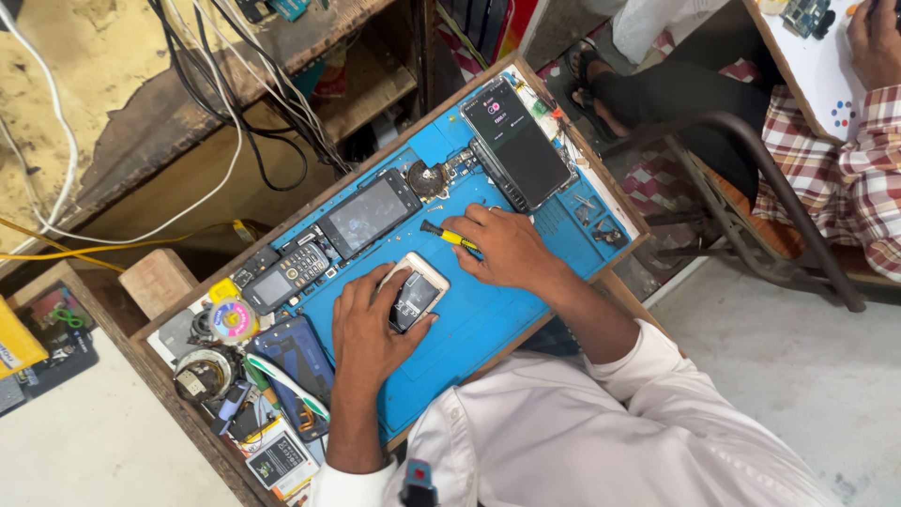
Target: The person uses a screwdriver to remove screws from a white smartphone, detaches the back cover, and manipulates internal components. They also briefly handle a second smartphone and a SIM card tray.
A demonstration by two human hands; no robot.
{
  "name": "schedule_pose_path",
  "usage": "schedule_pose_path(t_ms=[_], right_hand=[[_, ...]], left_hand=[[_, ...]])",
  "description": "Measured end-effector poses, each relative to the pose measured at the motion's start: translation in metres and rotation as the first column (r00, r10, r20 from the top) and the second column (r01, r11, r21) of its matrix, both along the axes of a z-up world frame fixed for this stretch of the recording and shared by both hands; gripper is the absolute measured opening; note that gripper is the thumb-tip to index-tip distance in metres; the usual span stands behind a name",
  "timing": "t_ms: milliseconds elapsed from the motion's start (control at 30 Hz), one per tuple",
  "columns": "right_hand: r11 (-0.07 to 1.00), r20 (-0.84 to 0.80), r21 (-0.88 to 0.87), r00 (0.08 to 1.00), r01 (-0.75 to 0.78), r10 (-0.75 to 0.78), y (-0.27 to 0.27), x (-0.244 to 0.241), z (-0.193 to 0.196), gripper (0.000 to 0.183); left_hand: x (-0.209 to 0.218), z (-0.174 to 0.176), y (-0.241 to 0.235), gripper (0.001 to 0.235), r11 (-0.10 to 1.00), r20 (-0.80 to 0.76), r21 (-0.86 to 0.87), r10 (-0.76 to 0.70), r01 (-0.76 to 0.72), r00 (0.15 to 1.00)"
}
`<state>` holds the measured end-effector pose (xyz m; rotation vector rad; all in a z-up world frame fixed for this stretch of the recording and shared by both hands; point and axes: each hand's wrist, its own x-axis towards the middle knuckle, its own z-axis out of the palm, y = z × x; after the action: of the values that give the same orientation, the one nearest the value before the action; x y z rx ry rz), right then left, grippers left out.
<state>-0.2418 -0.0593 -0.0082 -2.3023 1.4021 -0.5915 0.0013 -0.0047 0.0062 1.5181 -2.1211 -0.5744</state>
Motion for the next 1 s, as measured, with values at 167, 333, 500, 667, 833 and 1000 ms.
schedule_pose_path(t_ms=[167,333,500,667,833,1000], right_hand=[[1.0,-0.005,-0.017,1.0,0.009,-0.009,-0.002,0.002,0.0,0.034],[1.0,0.0,-0.026,1.0,0.016,-0.016,0.0,0.003,-0.003,0.034],[0.999,-0.02,-0.032,1.0,0.006,-0.006,-0.002,0.003,-0.005,0.034],[0.999,-0.018,-0.05,1.0,-0.001,0.0,-0.002,0.001,-0.011,0.034],[0.999,-0.034,-0.042,0.999,0.004,-0.006,-0.003,0.003,-0.01,0.034],[0.999,-0.033,-0.04,0.999,0.007,-0.009,-0.002,0.003,-0.012,0.037]], left_hand=[[0.001,0.002,0.0,0.076,1.0,-0.018,0.004,0.005,-0.005,1.0],[0.002,0.002,0.001,0.079,1.0,-0.026,-0.002,0.011,-0.011,1.0],[0.001,0.005,-0.001,0.084,1.0,-0.027,0.018,0.016,-0.016,1.0],[-0.001,0.004,-0.001,0.086,1.0,-0.035,0.008,0.018,-0.018,0.999],[0.001,0.007,0.001,0.081,0.999,-0.091,-0.036,0.003,-0.006,0.996],[0.004,0.003,0.002,0.079,1.0,-0.083,0.009,0.018,-0.017,0.996]])
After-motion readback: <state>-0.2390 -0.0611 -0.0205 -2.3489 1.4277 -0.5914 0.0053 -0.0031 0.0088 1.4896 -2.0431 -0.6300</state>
